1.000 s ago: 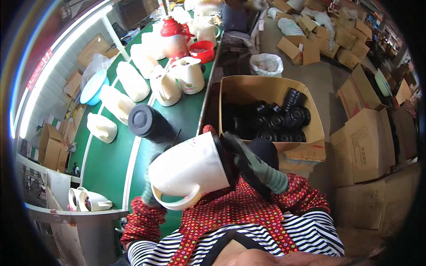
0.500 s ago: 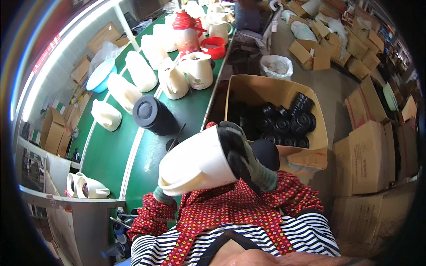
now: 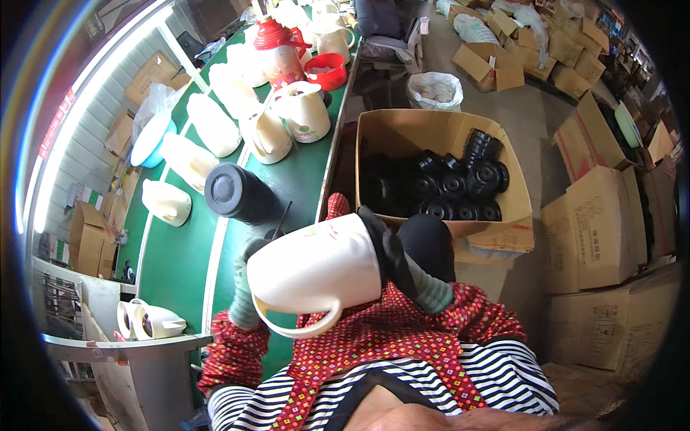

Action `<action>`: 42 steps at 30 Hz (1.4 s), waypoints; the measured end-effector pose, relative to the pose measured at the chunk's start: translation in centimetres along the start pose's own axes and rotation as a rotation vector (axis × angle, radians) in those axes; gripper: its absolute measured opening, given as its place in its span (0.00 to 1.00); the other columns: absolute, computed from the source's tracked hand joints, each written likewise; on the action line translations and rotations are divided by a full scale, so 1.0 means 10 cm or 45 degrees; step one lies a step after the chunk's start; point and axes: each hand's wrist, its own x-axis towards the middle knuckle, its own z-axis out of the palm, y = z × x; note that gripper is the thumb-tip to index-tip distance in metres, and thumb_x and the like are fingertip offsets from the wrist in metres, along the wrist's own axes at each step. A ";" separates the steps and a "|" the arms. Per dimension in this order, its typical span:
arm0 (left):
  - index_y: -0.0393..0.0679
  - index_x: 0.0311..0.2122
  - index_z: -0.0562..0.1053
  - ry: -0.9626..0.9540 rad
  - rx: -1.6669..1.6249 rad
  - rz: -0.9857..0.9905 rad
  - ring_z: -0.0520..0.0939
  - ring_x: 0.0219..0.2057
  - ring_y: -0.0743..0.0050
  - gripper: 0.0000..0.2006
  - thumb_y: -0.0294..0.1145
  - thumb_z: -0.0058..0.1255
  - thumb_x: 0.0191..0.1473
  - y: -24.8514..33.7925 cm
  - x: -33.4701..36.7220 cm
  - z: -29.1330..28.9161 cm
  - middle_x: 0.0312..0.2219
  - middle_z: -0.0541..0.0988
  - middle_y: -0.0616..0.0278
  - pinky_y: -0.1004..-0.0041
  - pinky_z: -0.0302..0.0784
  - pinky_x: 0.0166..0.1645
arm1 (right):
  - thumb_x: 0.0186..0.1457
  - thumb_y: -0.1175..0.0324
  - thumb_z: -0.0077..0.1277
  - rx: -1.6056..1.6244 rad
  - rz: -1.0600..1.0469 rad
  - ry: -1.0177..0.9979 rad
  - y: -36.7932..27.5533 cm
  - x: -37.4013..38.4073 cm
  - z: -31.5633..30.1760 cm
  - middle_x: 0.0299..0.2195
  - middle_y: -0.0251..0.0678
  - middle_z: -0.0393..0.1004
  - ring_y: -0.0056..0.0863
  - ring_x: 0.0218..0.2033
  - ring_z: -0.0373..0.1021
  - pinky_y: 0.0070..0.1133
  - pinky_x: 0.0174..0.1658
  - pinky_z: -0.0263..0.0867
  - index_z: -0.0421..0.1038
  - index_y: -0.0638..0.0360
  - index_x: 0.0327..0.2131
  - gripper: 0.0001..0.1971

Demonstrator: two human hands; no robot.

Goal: The person repeatedly picks up white plastic pitchers from a green workbench, inserts a black circular base into the bottom opening, and secures a black lid on top. The person handles each pitcher one at a time, rotating it to align the parts before placing the completed unit back on the bench.

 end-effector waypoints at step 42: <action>0.51 0.57 0.77 -0.401 1.716 0.771 0.52 0.72 0.22 0.42 0.53 0.78 0.34 0.70 0.15 0.54 0.71 0.55 0.37 0.32 0.50 0.71 | 0.43 0.49 0.72 -1.805 -0.144 -0.464 -0.94 0.21 0.50 0.70 0.57 0.52 0.59 0.69 0.53 0.48 0.70 0.50 0.67 0.45 0.66 0.45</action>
